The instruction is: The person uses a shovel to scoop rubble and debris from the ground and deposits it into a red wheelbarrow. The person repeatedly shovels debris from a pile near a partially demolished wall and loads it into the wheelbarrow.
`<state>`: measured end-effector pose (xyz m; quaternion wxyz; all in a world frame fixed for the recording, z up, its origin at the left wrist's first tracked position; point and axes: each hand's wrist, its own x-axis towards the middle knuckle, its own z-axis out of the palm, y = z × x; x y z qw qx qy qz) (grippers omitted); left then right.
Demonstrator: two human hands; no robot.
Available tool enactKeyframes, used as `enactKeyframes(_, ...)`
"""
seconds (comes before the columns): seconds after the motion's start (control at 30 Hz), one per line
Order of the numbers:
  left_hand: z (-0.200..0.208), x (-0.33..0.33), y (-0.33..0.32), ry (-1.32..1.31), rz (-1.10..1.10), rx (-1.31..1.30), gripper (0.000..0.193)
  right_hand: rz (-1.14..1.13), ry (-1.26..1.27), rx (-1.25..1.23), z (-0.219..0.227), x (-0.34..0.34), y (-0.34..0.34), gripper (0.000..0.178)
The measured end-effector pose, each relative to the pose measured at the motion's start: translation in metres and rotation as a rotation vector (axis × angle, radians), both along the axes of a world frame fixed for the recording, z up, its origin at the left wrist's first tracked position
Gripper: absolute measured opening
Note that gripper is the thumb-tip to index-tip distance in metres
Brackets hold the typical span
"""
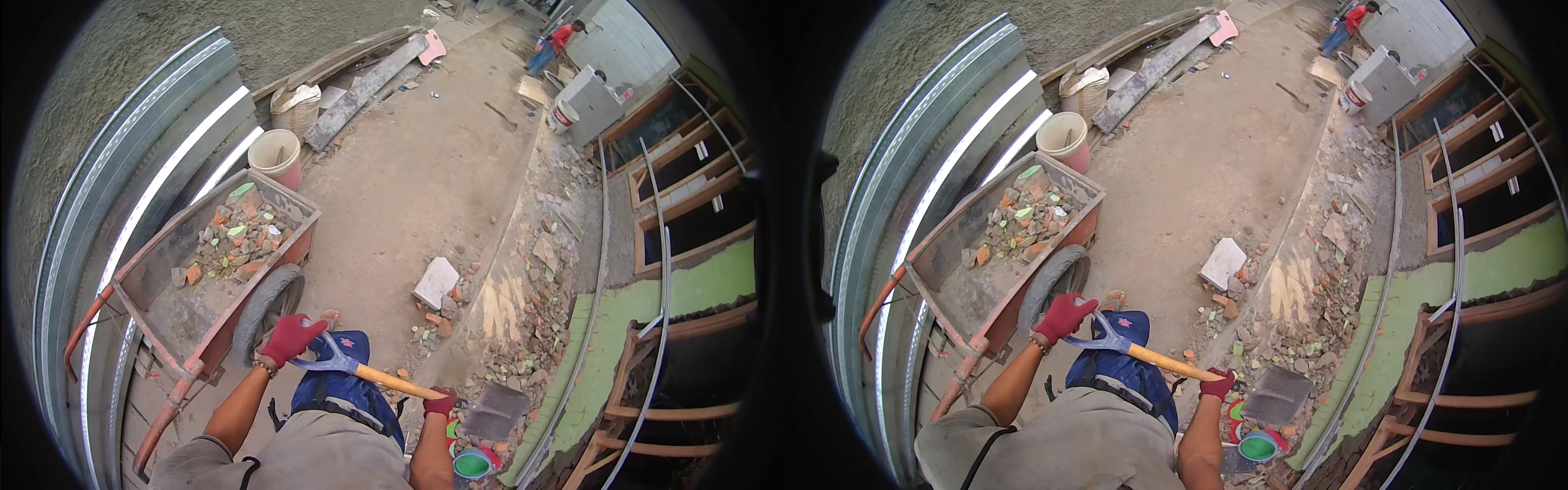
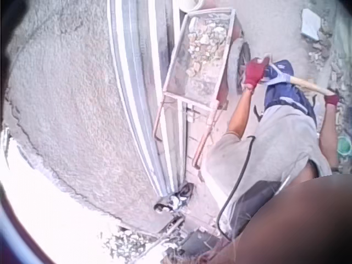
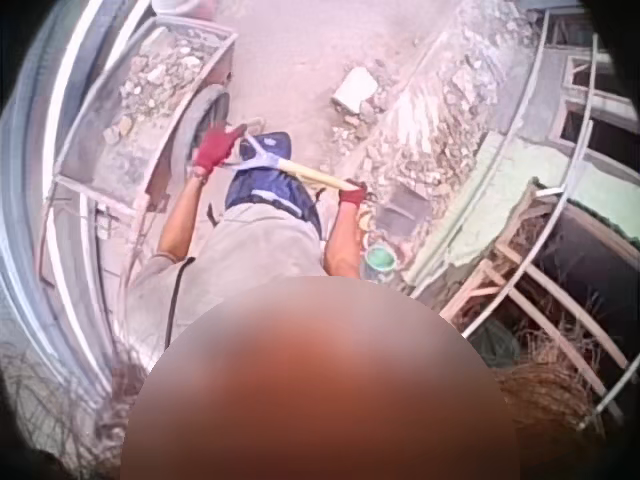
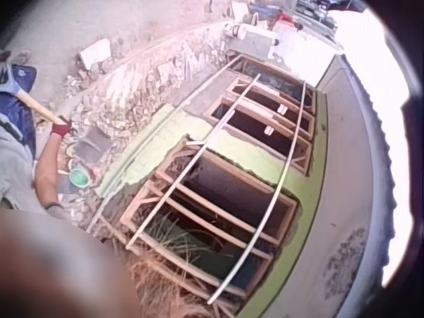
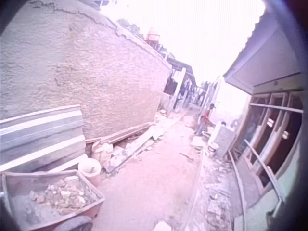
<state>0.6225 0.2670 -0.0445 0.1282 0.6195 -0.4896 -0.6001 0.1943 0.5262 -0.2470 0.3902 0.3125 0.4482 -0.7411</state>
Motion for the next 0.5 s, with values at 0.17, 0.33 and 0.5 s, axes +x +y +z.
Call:
enactKeyframes(0.17,0.001,-0.106,-0.024,-0.094,-0.382,-0.21,0.064,-0.297,0.105,0.178,0.014,0.015,0.115,0.034)
enactKeyframes(0.33,0.003,-0.181,-0.073,-0.116,-0.716,-0.221,0.067,-0.463,0.133,0.27,-0.04,0.116,0.164,0.021)
enactKeyframes(0.5,0.01,-0.262,-0.144,0.059,-0.965,-0.396,0.058,0.185,0.681,0.787,-0.082,0.195,0.116,0.017)
